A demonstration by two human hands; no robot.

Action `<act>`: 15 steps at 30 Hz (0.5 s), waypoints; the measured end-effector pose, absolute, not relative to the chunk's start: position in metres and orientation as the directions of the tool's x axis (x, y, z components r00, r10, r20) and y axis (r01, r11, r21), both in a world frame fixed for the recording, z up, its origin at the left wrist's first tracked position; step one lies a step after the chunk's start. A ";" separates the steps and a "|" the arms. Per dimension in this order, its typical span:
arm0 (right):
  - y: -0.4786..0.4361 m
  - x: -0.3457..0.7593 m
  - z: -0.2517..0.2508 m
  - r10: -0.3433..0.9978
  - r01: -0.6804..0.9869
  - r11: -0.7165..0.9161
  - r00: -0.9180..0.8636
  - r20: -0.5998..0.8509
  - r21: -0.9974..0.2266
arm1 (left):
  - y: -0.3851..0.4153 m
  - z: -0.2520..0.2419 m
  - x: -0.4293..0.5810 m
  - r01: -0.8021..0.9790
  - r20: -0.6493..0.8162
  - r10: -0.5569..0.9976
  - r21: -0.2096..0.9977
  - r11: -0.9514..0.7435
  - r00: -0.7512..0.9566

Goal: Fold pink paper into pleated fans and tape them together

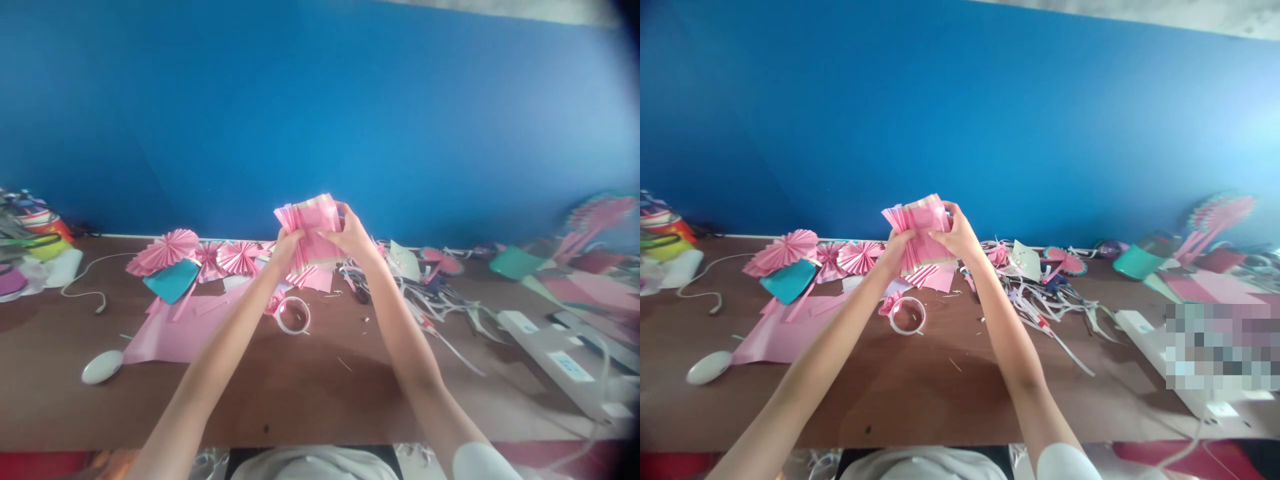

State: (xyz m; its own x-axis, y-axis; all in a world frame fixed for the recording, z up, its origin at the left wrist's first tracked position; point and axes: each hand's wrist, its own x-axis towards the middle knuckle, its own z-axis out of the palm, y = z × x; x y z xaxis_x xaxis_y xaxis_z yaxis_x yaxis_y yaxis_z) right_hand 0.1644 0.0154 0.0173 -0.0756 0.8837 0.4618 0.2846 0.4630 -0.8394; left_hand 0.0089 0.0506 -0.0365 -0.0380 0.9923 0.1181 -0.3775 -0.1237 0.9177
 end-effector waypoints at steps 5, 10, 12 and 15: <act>0.016 0.164 0.011 0.886 0.459 0.447 -0.110 0.451 -0.768 | 0.053 -0.035 0.012 -0.402 0.126 0.991 0.906 -0.133 -0.044; 0.017 0.158 0.000 0.866 0.616 0.383 0.019 0.499 -0.688 | 0.054 -0.033 0.012 -0.420 0.055 0.990 0.901 -0.106 -0.132; 0.015 0.154 -0.003 0.858 0.657 0.354 0.054 0.510 -0.666 | 0.053 -0.032 0.011 -0.423 0.077 0.989 0.898 -0.123 -0.123; 0.014 0.149 -0.006 0.842 0.684 0.345 0.076 0.533 -0.643 | 0.052 -0.031 0.011 -0.431 0.121 0.988 0.889 -0.152 -0.099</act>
